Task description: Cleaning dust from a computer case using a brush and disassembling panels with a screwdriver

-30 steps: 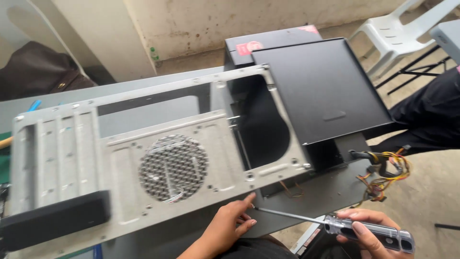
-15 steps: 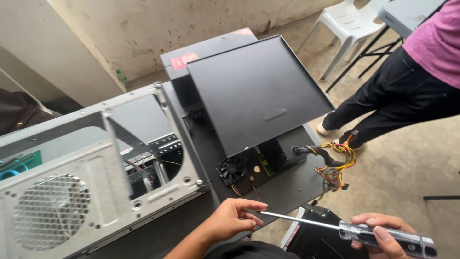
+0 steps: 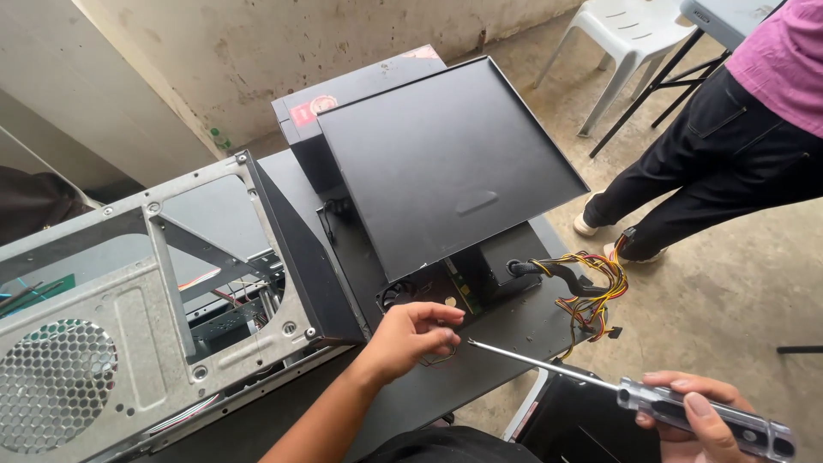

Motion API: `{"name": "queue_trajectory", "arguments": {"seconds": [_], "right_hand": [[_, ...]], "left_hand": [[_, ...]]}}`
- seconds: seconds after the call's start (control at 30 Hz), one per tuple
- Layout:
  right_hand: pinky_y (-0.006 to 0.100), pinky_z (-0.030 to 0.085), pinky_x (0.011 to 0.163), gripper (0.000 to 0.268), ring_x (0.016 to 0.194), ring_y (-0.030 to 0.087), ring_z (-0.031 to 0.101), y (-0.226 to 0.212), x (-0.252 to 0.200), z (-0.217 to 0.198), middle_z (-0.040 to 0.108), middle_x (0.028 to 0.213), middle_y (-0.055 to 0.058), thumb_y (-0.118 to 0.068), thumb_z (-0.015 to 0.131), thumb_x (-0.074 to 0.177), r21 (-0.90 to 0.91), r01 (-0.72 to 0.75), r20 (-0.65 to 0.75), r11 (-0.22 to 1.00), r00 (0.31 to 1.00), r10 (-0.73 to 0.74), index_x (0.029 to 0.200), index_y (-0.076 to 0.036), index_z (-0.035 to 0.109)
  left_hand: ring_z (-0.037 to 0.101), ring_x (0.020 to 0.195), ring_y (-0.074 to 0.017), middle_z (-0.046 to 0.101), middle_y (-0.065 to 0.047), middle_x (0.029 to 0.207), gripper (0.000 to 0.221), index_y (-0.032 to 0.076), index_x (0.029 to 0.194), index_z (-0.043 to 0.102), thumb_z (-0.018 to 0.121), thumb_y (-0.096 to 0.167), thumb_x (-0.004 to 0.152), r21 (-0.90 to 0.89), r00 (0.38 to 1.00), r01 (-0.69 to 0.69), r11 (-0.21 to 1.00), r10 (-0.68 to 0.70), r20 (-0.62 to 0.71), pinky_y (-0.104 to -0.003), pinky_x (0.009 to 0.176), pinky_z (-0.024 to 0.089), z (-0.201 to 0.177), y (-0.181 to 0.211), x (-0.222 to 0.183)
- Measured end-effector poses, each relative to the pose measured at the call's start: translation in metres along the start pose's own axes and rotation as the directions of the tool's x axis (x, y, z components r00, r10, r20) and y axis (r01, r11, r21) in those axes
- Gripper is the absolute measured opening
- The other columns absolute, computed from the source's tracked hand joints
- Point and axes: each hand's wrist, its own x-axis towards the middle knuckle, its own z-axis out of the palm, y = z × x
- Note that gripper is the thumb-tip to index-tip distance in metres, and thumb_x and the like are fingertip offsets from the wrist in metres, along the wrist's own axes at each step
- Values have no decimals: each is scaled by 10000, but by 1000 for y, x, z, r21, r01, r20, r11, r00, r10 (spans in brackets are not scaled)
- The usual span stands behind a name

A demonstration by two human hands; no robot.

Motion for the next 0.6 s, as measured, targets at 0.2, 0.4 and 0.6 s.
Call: {"name": "queue_trajectory", "arguments": {"seconds": [0.2, 0.4, 0.6], "right_hand": [[392, 576, 619, 146, 594, 382, 623, -18, -9, 38, 705, 1028, 266, -173, 597, 939, 179, 94, -69, 979, 994, -83, 950, -29, 612], [409, 515, 472, 314, 573, 470, 712, 8, 15, -10, 751, 1082, 315, -171, 551, 982, -8, 16, 85, 1000, 996, -15, 928, 113, 674], [547, 599, 764, 129, 606, 551, 654, 36, 16, -25, 682, 1156, 365, -22, 478, 1056, 9, 48, -13, 999, 999, -48, 1026, 82, 548]], "left_hand": [[741, 906, -212, 754, -119, 1018, 387, 30, 1279, 700, 703, 21, 892, -74, 970, -18, 997, 36, 240, -290, 797, 633, 2, -17, -4], [732, 696, -148, 789, -132, 873, 221, 36, 1089, 809, 740, 41, 880, -31, 972, -142, 989, 133, -195, -237, 692, 653, 1, -8, 13], [272, 1531, -161, 395, -71, 1606, 752, 124, 1547, 324, 671, 171, 881, 198, 843, -374, 906, 421, -335, -325, 1235, 222, -8, 24, 0]]}}
